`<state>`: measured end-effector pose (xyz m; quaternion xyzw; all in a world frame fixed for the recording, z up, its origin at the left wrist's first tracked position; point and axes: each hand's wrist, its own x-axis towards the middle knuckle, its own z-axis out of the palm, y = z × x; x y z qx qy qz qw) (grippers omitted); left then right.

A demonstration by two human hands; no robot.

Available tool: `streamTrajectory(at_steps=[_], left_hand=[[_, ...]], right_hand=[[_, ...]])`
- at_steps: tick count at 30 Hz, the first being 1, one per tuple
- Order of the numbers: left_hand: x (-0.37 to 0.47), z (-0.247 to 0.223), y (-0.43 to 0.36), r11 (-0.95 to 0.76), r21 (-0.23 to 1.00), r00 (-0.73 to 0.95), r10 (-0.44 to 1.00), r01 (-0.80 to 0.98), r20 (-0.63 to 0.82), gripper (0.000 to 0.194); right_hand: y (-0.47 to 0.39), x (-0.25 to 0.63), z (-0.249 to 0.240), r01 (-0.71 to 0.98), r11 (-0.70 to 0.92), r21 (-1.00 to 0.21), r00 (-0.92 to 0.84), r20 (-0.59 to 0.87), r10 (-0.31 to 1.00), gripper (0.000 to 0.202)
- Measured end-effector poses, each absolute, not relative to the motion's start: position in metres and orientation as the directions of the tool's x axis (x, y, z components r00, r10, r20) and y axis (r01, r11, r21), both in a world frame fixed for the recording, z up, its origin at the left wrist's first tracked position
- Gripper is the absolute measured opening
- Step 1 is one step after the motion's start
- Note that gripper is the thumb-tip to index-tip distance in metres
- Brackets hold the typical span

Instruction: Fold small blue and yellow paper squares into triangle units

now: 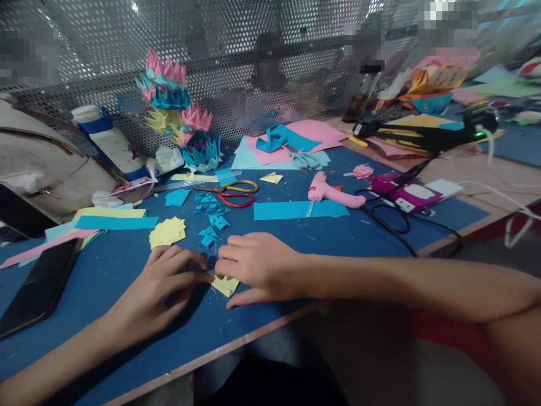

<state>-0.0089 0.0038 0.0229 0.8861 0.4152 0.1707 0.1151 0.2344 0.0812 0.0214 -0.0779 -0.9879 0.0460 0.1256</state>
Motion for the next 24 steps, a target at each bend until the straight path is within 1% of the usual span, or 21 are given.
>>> streamTrajectory(at_steps=[3,6,11,15,17,19,24], left_hand=[[-0.011,0.020,0.005,-0.664,0.298,0.624,0.747,0.686,0.230,0.051],[-0.014,0.016,0.005,-0.705,0.261,0.657,0.709,0.659,0.258,0.051],[-0.015,0.014,0.005,-0.742,0.268,0.702,0.669,0.615,0.244,0.046],[-0.016,0.016,0.008,-0.773,0.273,0.752,0.628,0.572,0.202,0.048],[-0.016,0.016,0.010,-0.785,0.284,0.765,0.611,0.551,0.204,0.049],[-0.018,0.014,0.012,-0.790,0.299,0.770,0.601,0.535,0.213,0.048],[-0.023,0.008,0.012,-0.812,0.292,0.789,0.572,0.505,0.227,0.048]], right_hand=[[0.075,0.234,0.019,0.125,0.991,-0.048,-0.960,0.248,0.133,0.025],[0.076,0.235,0.019,0.134,0.991,-0.005,-0.959,0.251,0.131,0.016],[0.091,0.239,0.020,0.161,0.987,0.018,-0.947,0.283,0.149,0.018],[0.103,0.240,0.022,0.128,0.992,0.013,-0.957,0.263,0.120,0.024],[0.107,0.239,0.023,0.108,0.994,-0.015,-0.962,0.250,0.108,0.025],[0.110,0.237,0.022,0.083,0.993,-0.082,-0.965,0.242,0.101,0.023],[0.117,0.232,0.018,0.059,0.937,-0.345,-0.972,0.195,0.133,0.016]])
